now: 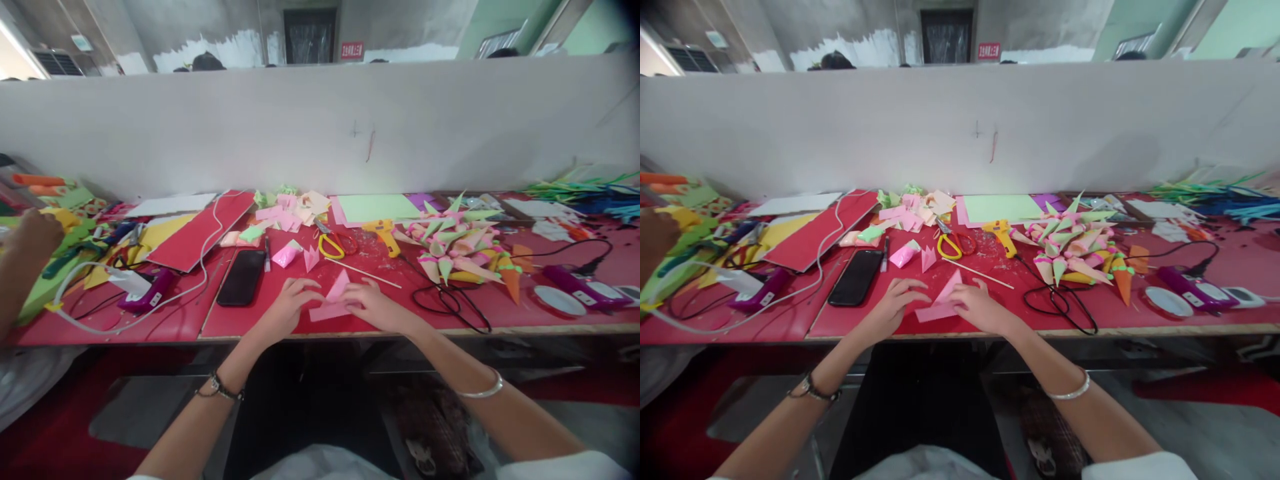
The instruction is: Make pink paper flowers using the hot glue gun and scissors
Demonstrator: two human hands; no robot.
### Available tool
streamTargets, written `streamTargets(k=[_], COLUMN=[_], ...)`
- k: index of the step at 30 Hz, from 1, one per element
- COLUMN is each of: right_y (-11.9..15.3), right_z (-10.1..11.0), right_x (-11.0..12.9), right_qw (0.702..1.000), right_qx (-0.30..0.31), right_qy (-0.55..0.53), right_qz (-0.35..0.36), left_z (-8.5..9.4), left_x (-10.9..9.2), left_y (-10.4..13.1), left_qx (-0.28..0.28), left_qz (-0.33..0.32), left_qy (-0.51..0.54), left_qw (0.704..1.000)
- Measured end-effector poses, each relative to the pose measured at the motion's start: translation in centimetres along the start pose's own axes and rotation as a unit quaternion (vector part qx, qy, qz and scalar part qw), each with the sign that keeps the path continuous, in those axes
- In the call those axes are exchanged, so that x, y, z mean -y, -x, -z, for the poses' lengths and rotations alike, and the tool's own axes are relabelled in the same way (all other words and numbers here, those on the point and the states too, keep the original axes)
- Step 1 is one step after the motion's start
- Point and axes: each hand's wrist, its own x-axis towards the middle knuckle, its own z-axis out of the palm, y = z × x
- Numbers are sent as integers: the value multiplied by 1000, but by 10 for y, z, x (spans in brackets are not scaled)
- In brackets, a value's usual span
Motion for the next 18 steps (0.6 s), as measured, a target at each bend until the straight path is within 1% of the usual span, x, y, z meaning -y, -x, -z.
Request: streamTargets(k=[3, 5, 6, 8, 10, 12, 14, 16, 18], right_y=[1, -1, -2, -7, -13, -17, -19, -18, -15], right_z=[6, 8, 8, 7, 6, 6, 6, 6, 6], right_x=[-2, -6, -10, -19, -30, -41, -48, -52, -52], right_qw=[998, 995, 993, 993, 993, 994, 993, 986, 974], right_qx=[-49, -82, -93, -101, -104, -104, -99, -100, -113], right_qy=[38, 62, 67, 60, 36, 1, -58, -128, -181], right_qz=[-5, -14, -18, -24, -29, -36, -36, -44, -72], left_z=[-3, -7, -10, -17, -24, -30, -36, -41, -47], left_x=[-3, -6, -7, -11, -14, -17, -18, -17, -15], left_y=[-8, -12, -14, -17, -20, -23, -28, -33, -38], left_qx=[25, 48, 53, 57, 61, 65, 65, 70, 72], left_qz=[-37, -47, -38, 0, 31, 35, 29, 37, 54], left_qy=[-8, -34, -59, -123, -169, -177, -168, -165, -170], left_qw=[999, 997, 996, 991, 983, 982, 983, 983, 981])
